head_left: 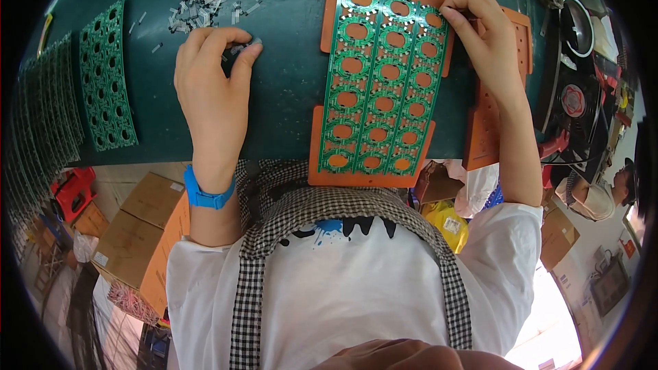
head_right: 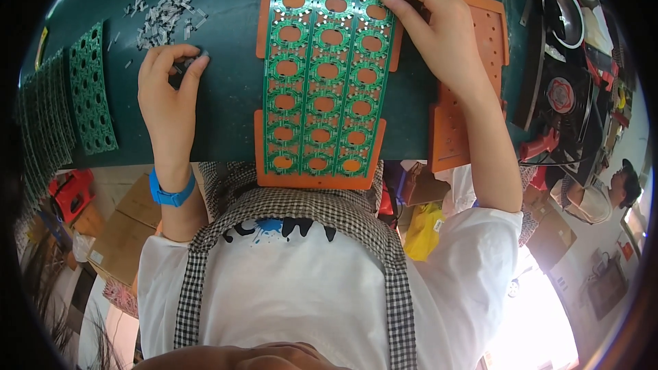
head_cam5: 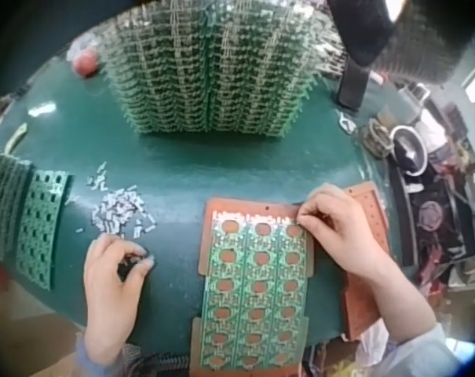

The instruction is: The person inserts small electronic components into a printed circuit board by hand, which is held in a jig.

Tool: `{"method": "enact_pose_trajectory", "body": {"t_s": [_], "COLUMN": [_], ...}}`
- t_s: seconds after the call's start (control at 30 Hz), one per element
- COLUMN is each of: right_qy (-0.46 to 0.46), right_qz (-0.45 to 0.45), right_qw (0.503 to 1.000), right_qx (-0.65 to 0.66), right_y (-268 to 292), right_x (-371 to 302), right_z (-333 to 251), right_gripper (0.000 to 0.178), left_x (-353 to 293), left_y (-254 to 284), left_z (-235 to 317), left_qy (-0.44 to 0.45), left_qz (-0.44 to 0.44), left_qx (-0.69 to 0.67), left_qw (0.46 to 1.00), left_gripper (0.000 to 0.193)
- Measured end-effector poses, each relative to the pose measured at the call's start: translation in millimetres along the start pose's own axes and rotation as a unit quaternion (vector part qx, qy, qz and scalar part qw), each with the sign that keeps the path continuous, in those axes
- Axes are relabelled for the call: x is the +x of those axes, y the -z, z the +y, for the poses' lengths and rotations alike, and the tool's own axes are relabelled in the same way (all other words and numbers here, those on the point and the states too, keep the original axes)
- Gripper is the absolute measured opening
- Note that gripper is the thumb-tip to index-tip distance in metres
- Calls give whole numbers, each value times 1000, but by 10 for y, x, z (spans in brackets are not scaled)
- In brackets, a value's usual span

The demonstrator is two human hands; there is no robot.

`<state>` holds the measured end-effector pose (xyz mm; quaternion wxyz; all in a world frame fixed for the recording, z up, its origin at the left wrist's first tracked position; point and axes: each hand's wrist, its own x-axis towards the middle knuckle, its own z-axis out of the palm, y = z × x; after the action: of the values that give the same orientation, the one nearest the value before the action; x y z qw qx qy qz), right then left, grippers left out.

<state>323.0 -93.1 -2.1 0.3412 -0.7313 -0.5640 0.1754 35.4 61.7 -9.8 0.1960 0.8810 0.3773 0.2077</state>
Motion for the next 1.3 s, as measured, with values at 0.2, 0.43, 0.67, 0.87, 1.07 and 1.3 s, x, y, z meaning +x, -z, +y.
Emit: {"method": "enact_pose_trajectory", "body": {"t_s": [0.2,0.43,0.67,0.87,1.07,1.3], "right_qy": [39,81,126,47,47,35], "right_qz": [16,96,69,-7,45,35], "right_qw": [998,983,978,990,988,995], "right_qx": [-42,-135,-149,134,137,89], "right_y": [-40,-131,-215,-437,-478,-467], "right_x": [5,-73,-132,-169,-265,-364], "right_z": [33,-32,-510,-778,-808,-857], "right_gripper": [8,15,26,31,19,21], "left_x": [59,80,72,11,-60,-92], "left_y": [-50,-31,-71,-117,-121,-60], "left_z": [-22,158,407,603,738,801], "left_qy": [-58,95,159,181,197,168], "left_qz": [16,4,-126,-180,-161,-140], "left_qx": [31,-305,-610,-634,-611,-586], "left_qw": [998,948,766,730,749,780], "left_gripper": [9,14,28,30,30,26]}}
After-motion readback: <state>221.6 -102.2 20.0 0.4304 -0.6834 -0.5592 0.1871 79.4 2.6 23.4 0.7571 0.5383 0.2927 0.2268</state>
